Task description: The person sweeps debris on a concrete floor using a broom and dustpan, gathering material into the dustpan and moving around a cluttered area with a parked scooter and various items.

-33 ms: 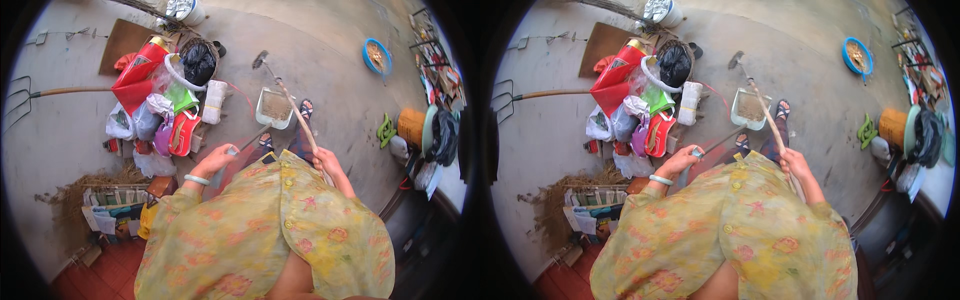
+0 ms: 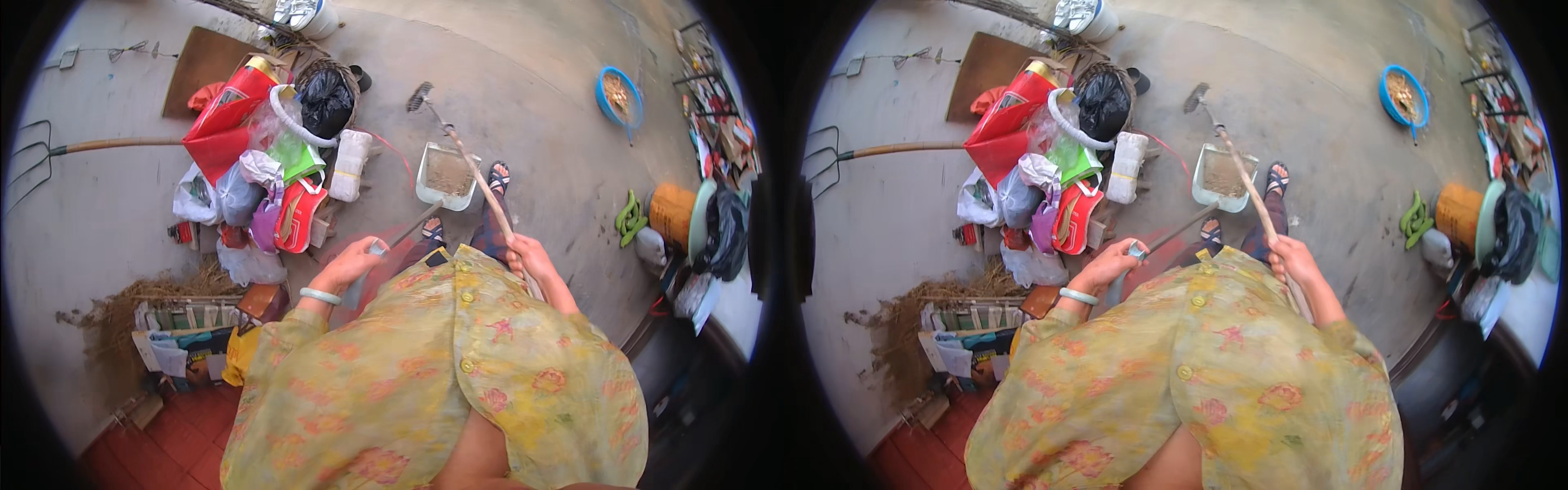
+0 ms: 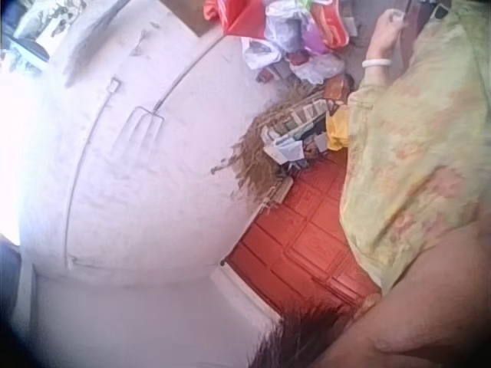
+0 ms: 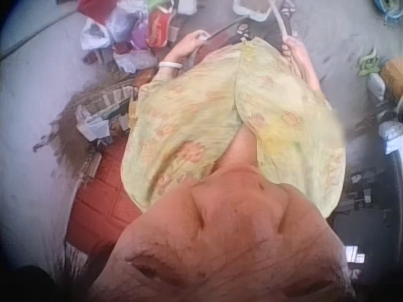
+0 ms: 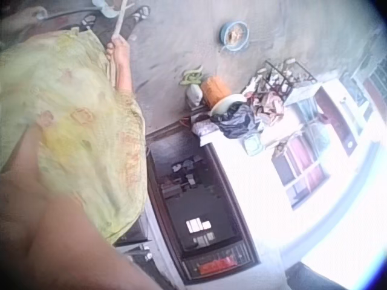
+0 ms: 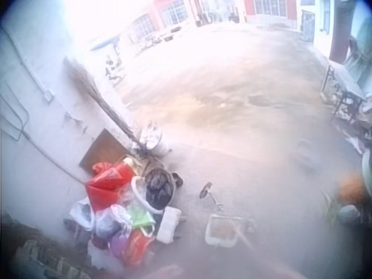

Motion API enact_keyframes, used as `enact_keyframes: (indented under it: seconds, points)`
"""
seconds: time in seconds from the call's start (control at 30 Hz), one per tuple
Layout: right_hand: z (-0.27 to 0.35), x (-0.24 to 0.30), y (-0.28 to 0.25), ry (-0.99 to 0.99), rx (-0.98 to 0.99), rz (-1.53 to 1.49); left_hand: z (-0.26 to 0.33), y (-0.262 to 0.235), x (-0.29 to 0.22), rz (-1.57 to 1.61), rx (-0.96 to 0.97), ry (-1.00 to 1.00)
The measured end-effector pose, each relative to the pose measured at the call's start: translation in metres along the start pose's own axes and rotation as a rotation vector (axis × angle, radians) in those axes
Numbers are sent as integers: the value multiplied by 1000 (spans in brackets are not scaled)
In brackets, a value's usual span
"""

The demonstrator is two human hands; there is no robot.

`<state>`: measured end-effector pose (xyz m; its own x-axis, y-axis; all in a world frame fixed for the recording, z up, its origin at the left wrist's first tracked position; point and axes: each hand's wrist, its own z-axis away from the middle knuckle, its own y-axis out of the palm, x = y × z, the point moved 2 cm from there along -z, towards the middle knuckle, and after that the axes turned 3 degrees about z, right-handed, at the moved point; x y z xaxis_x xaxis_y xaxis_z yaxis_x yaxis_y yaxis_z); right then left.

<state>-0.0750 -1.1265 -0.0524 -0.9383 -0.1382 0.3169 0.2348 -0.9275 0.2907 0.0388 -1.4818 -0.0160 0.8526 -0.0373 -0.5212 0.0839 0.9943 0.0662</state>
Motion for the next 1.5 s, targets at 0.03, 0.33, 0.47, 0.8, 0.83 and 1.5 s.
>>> enact_keyframes:
  seconds: [0.03, 0.33, 0.47, 0.8, 0.83, 1.5]
  points:
    - [-16, 23, 2, 39, 34, -12, -2, 1, -2, 22, -17, 21]
    - [-129, 147, -2, 265, 320, -118, 8, 73, -55, 392, -382, -120]
    - [-167, 169, 13, 235, 342, -118, 4, 89, -62, 498, -479, -111]
    - [-201, 195, 24, 258, 424, -129, -3, 81, -62, 583, -509, -100]
    - [-199, 194, 25, 256, 421, -128, -3, 78, -62, 590, -506, -103]
    - [-151, 225, -11, 46, 85, 422, -12, 30, -82, 481, -417, -119]
